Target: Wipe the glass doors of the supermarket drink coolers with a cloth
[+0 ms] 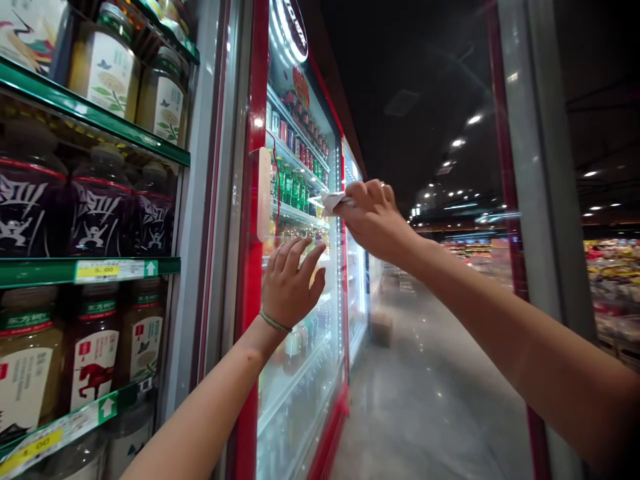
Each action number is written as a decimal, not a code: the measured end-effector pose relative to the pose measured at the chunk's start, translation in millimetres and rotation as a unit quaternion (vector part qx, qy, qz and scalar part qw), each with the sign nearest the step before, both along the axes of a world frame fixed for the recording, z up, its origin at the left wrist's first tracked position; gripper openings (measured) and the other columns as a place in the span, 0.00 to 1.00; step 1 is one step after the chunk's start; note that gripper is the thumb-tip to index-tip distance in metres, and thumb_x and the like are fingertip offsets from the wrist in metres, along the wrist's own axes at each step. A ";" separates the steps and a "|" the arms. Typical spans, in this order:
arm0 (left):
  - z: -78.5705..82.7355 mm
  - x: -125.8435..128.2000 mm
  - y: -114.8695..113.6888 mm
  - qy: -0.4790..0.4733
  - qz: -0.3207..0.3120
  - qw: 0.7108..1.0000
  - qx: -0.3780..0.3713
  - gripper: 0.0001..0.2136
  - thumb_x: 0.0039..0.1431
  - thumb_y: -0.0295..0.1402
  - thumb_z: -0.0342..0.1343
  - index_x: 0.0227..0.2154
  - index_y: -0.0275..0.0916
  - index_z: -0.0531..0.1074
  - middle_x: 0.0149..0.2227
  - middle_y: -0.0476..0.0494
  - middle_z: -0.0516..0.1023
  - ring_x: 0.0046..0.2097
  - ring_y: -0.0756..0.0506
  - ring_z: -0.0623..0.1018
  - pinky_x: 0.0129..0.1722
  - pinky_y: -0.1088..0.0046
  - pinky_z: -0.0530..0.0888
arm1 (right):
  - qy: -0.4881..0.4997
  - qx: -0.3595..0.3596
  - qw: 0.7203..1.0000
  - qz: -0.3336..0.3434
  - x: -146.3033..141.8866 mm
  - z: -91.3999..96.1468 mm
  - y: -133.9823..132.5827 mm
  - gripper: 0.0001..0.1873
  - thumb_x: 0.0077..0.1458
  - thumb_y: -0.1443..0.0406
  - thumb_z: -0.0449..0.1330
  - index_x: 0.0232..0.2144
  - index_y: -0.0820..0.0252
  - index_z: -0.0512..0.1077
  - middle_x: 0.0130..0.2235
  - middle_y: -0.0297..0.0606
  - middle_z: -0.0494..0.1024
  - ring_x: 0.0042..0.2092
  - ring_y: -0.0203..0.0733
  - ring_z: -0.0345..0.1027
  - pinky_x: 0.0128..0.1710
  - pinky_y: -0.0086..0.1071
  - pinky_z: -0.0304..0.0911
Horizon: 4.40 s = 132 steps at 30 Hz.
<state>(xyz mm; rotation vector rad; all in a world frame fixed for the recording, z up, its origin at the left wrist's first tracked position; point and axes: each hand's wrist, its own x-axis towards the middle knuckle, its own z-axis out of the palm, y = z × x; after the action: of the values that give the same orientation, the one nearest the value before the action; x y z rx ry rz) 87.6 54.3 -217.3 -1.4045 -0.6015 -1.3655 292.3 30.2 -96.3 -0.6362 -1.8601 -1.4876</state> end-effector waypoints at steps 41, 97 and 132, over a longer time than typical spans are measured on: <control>-49.0 -87.4 0.5 0.023 0.034 0.997 -0.059 0.26 0.69 0.38 0.56 0.68 0.45 0.61 0.63 0.34 0.72 0.68 0.34 0.68 0.67 0.47 0.66 | -0.066 0.005 0.998 0.011 -61.2 4.2 6.2 0.20 0.70 0.69 0.48 0.45 0.50 0.79 0.53 0.47 0.73 0.54 0.54 0.58 0.51 0.45 0.49; -53.3 -92.8 -4.0 0.022 0.026 0.999 -0.039 0.20 0.69 0.34 0.54 0.62 0.39 0.67 0.61 0.34 0.75 0.65 0.35 0.72 0.64 0.50 0.72 | -0.177 0.013 0.983 0.050 -148.4 5.9 26.8 0.19 0.65 0.74 0.54 0.46 0.48 0.80 0.51 0.40 0.73 0.51 0.48 0.56 0.48 0.40 0.44; -54.1 -95.5 -3.9 0.030 0.018 0.999 -0.034 0.20 0.68 0.32 0.55 0.61 0.39 0.68 0.59 0.34 0.76 0.63 0.35 0.74 0.64 0.51 0.73 | -0.217 -0.084 0.966 0.110 -123.7 7.4 17.3 0.18 0.72 0.65 0.48 0.46 0.54 0.79 0.53 0.42 0.77 0.53 0.48 0.61 0.54 0.43 0.54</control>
<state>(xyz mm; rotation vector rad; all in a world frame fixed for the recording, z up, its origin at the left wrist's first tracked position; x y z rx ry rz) -7.9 50.4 -271.4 -1.4775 -0.6367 -1.2814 168.6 47.5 -89.0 -0.1711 -2.3216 -1.4095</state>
